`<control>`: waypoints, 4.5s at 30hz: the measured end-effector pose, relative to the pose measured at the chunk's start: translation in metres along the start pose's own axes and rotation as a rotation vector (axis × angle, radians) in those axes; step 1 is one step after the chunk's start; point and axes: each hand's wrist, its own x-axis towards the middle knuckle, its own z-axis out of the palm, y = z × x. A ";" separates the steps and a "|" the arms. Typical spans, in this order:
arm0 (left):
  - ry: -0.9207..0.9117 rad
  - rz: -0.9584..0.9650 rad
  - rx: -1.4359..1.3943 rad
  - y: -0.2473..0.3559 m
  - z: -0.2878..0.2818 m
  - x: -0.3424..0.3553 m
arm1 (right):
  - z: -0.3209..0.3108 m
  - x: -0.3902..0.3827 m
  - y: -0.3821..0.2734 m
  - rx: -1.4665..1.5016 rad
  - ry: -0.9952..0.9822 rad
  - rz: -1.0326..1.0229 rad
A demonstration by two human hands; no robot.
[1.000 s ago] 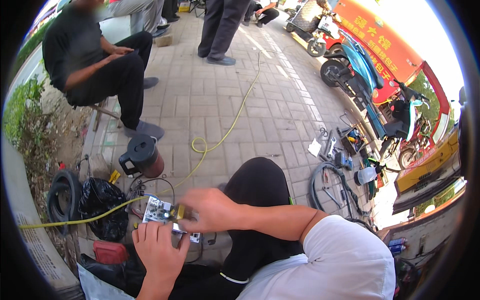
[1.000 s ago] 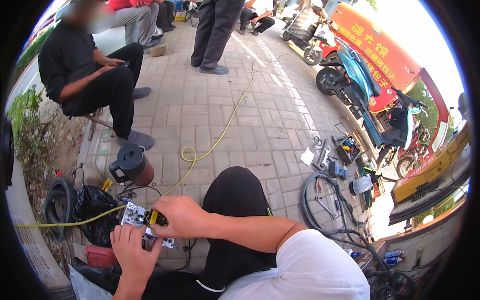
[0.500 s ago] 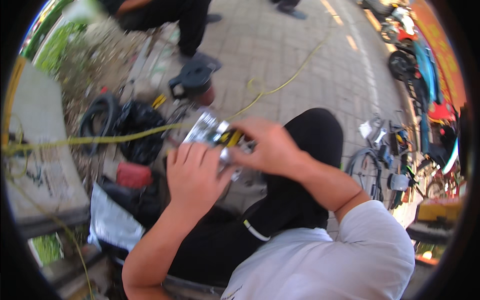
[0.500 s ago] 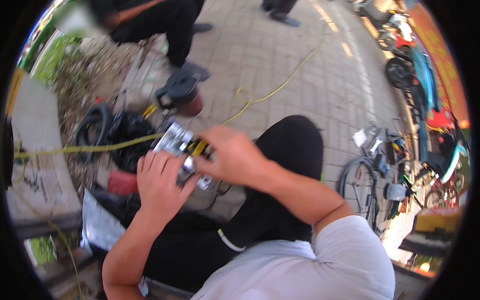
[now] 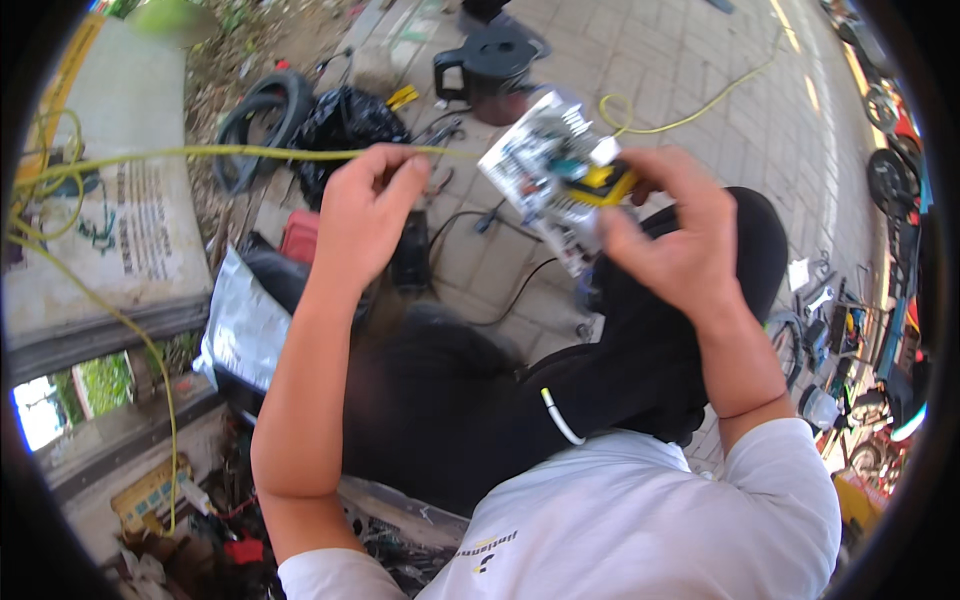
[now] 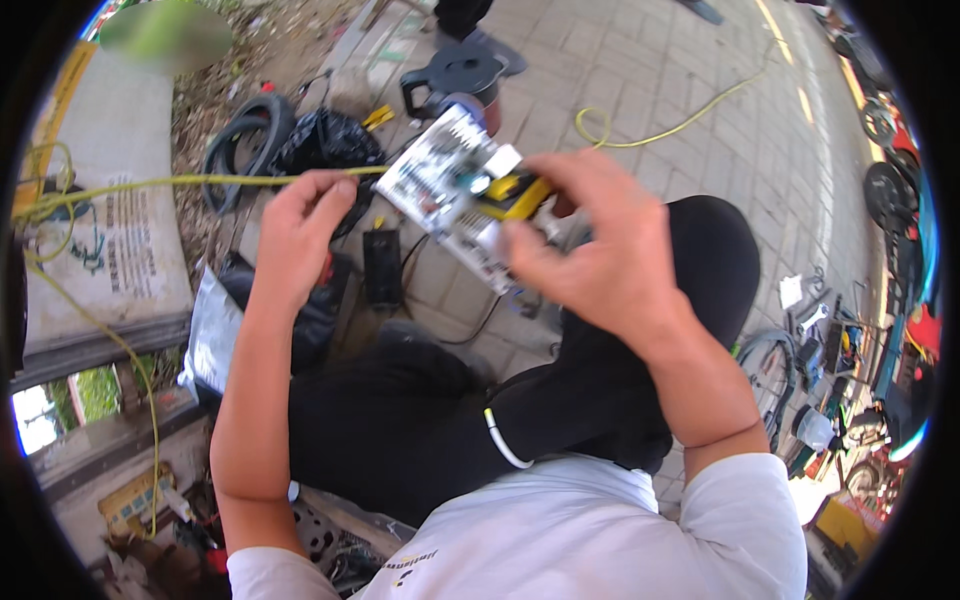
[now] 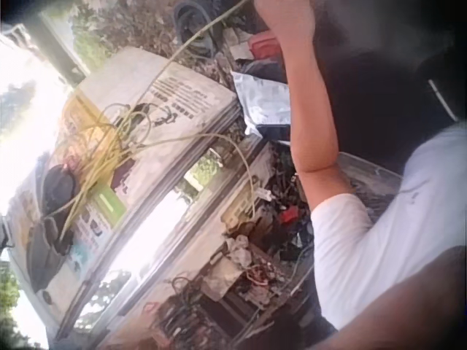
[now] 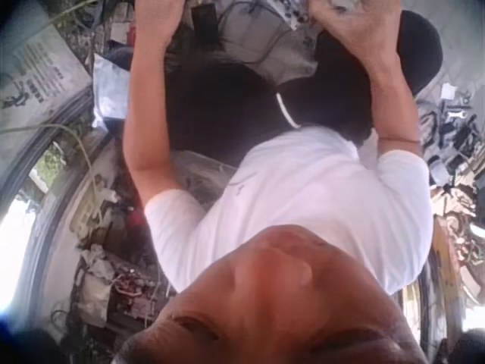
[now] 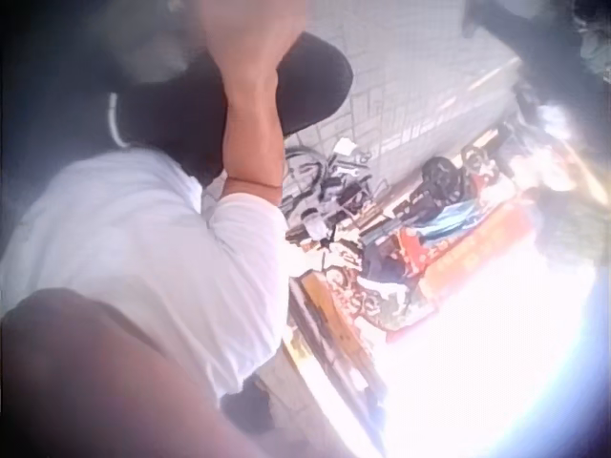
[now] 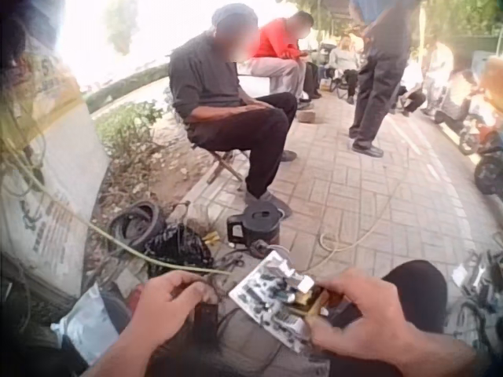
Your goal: The person inspects a green circuit board, then places it into a black plastic housing. They connect wires, adjust internal components, and close the housing to complete the assembly.
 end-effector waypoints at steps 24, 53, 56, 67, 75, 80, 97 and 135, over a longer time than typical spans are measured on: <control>-0.472 -0.434 -0.170 -0.115 0.004 0.019 | -0.042 -0.020 0.060 0.152 0.127 0.251; 0.307 0.756 0.651 0.041 0.104 -0.094 | -0.012 -0.029 -0.001 0.090 -0.018 -0.109; 0.270 0.733 0.584 0.037 0.100 -0.091 | -0.036 -0.025 -0.005 0.002 -0.028 -0.133; 0.312 0.225 -0.006 -0.002 0.041 -0.105 | -0.051 -0.173 0.336 -0.294 0.065 0.992; 0.387 0.079 -0.048 -0.003 0.002 -0.112 | 0.054 -0.246 0.326 -0.522 -0.360 1.311; 0.338 0.115 -0.125 0.003 -0.008 -0.104 | 0.058 -0.248 0.330 -0.596 -0.272 1.277; 0.007 0.126 -0.315 0.040 0.010 -0.073 | -0.114 0.013 0.074 1.777 -0.371 0.114; 0.086 0.269 -0.227 0.043 0.021 -0.067 | 0.015 -0.032 0.029 1.678 -0.738 0.992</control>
